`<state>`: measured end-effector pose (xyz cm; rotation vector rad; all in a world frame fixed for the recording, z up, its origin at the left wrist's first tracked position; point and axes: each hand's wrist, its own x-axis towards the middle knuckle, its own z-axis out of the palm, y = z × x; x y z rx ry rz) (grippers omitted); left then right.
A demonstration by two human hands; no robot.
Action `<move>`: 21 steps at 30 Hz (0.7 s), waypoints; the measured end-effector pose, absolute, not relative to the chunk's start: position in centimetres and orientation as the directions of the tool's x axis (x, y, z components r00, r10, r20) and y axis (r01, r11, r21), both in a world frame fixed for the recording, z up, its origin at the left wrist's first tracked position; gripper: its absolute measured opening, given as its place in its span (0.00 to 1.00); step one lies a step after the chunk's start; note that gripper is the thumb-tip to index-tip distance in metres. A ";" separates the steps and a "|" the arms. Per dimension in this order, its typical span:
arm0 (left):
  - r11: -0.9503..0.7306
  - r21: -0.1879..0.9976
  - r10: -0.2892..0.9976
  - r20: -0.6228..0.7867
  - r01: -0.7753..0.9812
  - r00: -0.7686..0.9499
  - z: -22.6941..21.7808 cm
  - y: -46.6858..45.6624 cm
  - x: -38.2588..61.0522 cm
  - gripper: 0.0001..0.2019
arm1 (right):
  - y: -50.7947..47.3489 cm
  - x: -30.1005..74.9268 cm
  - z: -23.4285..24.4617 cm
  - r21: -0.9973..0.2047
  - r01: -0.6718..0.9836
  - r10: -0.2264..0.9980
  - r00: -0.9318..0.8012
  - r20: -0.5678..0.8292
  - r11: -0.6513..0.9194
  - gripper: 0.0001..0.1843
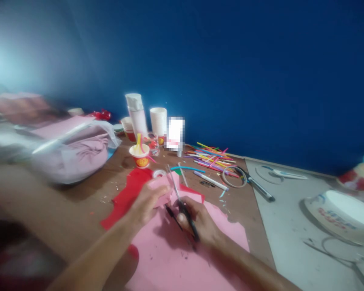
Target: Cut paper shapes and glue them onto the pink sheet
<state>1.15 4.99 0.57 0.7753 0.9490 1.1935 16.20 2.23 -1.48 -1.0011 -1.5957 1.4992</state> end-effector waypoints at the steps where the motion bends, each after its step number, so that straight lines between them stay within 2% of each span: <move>1: 0.214 0.888 0.977 -0.193 -0.406 0.093 0.6 5.0 1.1 0.06 | 2.2 16.2 -1.5 -0.997 0.069 0.896 -0.444 -0.001 0.033 0.27; 10: 0.213 0.904 0.975 -0.175 -0.371 0.134 0.4 5.3 0.8 0.05 | 2.3 16.3 -2.1 -0.999 0.042 0.892 -0.452 -0.021 -0.002 0.25; 21: 0.218 0.915 0.971 -0.170 -0.340 0.167 0.5 5.4 0.4 0.05 | 2.3 16.4 -1.9 -0.999 0.033 0.884 -0.467 0.015 0.034 0.23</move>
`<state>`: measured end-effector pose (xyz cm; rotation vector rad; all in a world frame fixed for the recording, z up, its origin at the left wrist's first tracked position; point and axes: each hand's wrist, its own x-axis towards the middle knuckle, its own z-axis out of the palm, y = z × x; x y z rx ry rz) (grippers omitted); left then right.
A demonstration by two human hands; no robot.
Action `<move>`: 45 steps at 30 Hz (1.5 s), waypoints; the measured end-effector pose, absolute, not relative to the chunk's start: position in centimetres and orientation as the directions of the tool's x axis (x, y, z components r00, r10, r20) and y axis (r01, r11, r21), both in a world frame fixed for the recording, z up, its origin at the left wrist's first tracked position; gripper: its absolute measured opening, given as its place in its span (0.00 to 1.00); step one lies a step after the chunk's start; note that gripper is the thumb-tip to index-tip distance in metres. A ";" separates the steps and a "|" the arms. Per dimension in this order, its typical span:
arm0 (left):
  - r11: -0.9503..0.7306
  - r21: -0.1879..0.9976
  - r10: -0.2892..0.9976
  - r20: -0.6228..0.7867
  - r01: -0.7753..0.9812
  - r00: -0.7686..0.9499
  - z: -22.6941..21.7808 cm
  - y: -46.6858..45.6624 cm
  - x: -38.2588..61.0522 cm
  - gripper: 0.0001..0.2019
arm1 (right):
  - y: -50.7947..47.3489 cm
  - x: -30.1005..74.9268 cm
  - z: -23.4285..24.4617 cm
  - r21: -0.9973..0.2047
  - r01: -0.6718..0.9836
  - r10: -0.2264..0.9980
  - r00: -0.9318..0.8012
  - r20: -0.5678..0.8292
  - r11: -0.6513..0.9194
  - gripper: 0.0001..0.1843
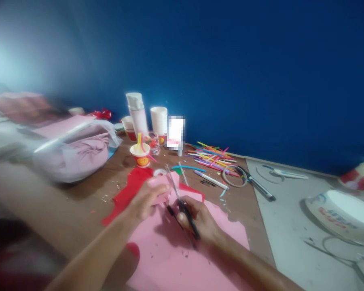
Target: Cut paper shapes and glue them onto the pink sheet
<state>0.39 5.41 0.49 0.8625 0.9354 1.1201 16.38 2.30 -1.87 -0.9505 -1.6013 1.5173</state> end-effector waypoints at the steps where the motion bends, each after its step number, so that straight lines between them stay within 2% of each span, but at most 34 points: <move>1: 0.221 0.917 0.970 -0.171 -0.333 0.171 0.5 5.4 0.3 0.05 | 2.4 16.4 -1.9 -0.998 0.041 0.881 -0.472 0.016 0.040 0.23; 11: 0.297 0.931 0.949 -0.264 -0.210 0.172 1.7 5.7 0.1 0.06 | 2.6 16.8 -3.1 -0.999 0.025 0.873 -0.486 0.030 0.048 0.24; 20: 0.252 0.946 0.954 -0.207 -0.206 0.216 1.2 5.7 -0.1 0.05 | 2.5 16.7 -2.9 -0.998 0.026 0.881 -0.472 0.042 0.062 0.26; 30: 0.261 0.939 0.955 -0.218 -0.223 0.199 1.2 5.8 -0.1 0.04 | 2.4 16.6 -2.8 -0.999 0.026 0.882 -0.471 0.026 0.043 0.26; 40: 0.262 0.953 0.954 -0.231 -0.154 0.193 1.5 5.7 -0.4 0.04 | 2.5 16.8 -3.0 -0.999 0.033 0.873 -0.488 0.002 0.020 0.25; 45: 0.272 0.956 0.941 -0.240 -0.111 0.239 2.0 5.7 -0.7 0.03 | 2.9 17.1 -2.5 -0.991 0.090 0.848 -0.529 0.032 0.094 0.24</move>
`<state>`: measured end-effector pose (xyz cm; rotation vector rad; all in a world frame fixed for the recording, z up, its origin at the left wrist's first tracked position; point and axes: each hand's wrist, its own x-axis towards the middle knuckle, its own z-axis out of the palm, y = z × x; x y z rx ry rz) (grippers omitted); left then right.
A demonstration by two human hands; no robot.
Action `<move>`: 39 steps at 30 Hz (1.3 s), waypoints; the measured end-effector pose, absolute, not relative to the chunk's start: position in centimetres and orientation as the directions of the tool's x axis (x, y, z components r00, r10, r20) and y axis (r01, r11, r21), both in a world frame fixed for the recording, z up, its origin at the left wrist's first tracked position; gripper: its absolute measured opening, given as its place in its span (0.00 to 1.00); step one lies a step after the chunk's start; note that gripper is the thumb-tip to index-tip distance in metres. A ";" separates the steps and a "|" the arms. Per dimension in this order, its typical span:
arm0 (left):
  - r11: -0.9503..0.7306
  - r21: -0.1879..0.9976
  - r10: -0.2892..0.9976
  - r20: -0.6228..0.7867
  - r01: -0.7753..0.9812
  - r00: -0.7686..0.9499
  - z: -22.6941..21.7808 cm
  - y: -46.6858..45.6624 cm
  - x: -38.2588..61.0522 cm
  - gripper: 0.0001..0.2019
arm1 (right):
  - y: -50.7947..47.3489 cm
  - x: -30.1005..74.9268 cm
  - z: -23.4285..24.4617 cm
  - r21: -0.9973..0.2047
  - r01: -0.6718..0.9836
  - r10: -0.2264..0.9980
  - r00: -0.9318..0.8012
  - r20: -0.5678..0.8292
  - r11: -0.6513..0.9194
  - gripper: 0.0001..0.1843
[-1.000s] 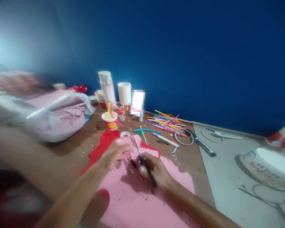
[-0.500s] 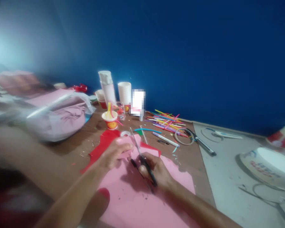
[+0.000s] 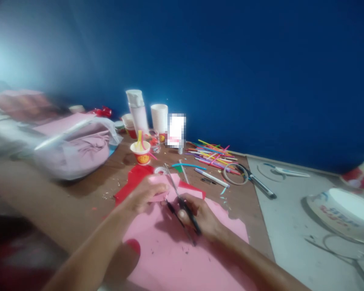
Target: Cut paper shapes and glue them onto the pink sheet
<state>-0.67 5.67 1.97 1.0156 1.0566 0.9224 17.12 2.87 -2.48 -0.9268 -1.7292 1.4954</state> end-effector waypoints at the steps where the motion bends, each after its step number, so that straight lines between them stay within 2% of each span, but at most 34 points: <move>1: 0.270 0.957 0.939 -0.238 -0.104 0.248 2.0 5.7 -0.7 0.03 | 2.9 17.2 -2.4 -0.990 0.094 0.845 -0.532 0.042 0.109 0.24; 8: 0.288 0.950 0.920 -0.239 -0.120 0.311 1.5 6.0 -1.2 0.03 | 2.9 17.2 -2.8 -0.990 0.093 0.837 -0.546 0.035 0.102 0.24; 20: 0.306 0.938 0.915 -0.242 -0.164 0.322 1.4 6.1 -1.3 0.05 | 2.7 16.8 -2.6 -0.995 0.076 0.862 -0.507 0.013 0.060 0.24; 30: 0.313 0.941 0.913 -0.260 -0.129 0.313 1.1 6.2 -1.5 0.05 | 2.4 16.7 -2.4 -0.997 0.081 0.881 -0.469 -0.055 -0.019 0.25; 39: 0.298 0.936 0.925 -0.234 -0.189 0.300 1.0 6.5 -1.4 0.13 | 2.4 16.8 -2.8 -0.996 0.079 0.886 -0.459 -0.069 -0.037 0.25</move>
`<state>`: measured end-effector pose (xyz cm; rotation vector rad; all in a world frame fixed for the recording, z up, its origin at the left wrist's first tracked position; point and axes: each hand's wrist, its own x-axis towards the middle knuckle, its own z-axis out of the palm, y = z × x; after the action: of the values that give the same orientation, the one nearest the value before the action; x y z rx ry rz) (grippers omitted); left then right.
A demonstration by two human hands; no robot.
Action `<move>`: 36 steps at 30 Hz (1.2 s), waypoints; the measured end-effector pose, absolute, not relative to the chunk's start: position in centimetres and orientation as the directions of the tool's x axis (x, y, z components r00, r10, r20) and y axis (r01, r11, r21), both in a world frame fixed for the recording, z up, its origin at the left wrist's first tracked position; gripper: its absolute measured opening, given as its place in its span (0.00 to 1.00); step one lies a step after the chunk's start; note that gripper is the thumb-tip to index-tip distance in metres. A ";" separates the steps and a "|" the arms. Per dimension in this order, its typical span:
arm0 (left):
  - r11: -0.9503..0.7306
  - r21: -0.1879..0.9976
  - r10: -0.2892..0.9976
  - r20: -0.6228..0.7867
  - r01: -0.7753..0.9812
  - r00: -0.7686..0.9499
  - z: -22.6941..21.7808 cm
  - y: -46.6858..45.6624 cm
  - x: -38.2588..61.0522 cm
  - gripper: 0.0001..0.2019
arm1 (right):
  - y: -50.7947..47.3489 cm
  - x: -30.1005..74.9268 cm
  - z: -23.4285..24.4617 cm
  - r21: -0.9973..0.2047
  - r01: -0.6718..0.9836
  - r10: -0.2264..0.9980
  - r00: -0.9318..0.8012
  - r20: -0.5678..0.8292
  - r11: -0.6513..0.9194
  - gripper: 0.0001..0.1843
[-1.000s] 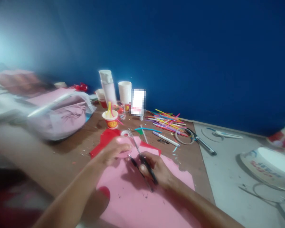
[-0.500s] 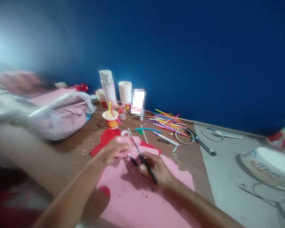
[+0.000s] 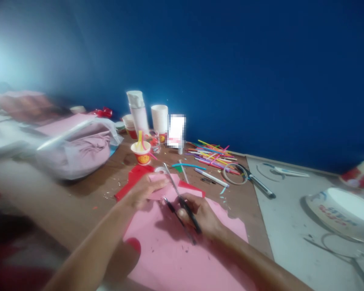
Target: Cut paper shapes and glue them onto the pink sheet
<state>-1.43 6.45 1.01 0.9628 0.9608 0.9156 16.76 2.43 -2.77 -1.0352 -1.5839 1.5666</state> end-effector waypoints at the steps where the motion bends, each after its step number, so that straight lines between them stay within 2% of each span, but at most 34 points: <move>1: 0.290 0.936 0.932 -0.228 -0.201 0.281 1.0 6.4 -1.4 0.13 | 2.5 16.8 -2.8 -0.996 0.085 0.881 -0.469 -0.065 -0.028 0.25; 10: 0.272 0.955 0.939 -0.236 -0.117 0.251 1.5 6.2 -1.4 0.09 | 2.8 17.3 -2.7 -0.993 0.074 0.834 -0.550 0.034 0.089 0.23; 18: 0.296 0.950 0.925 -0.259 -0.098 0.279 1.9 6.1 -1.6 0.09 | 2.7 17.1 -2.6 -0.994 0.093 0.847 -0.532 -0.001 0.057 0.25; 31: 0.314 0.948 0.907 -0.282 -0.055 0.313 1.8 6.3 -1.7 0.06 | 2.9 17.3 -2.6 -0.993 0.059 0.814 -0.579 0.052 0.105 0.22; 36: 0.328 0.943 0.902 -0.296 -0.052 0.314 1.7 6.4 -1.7 0.06 | 2.9 17.2 -2.2 -0.995 0.068 0.827 -0.562 0.026 0.078 0.24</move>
<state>-1.75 6.38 1.66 1.0307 1.0473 0.8035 17.21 2.91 -2.20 -0.8910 -1.7315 1.5434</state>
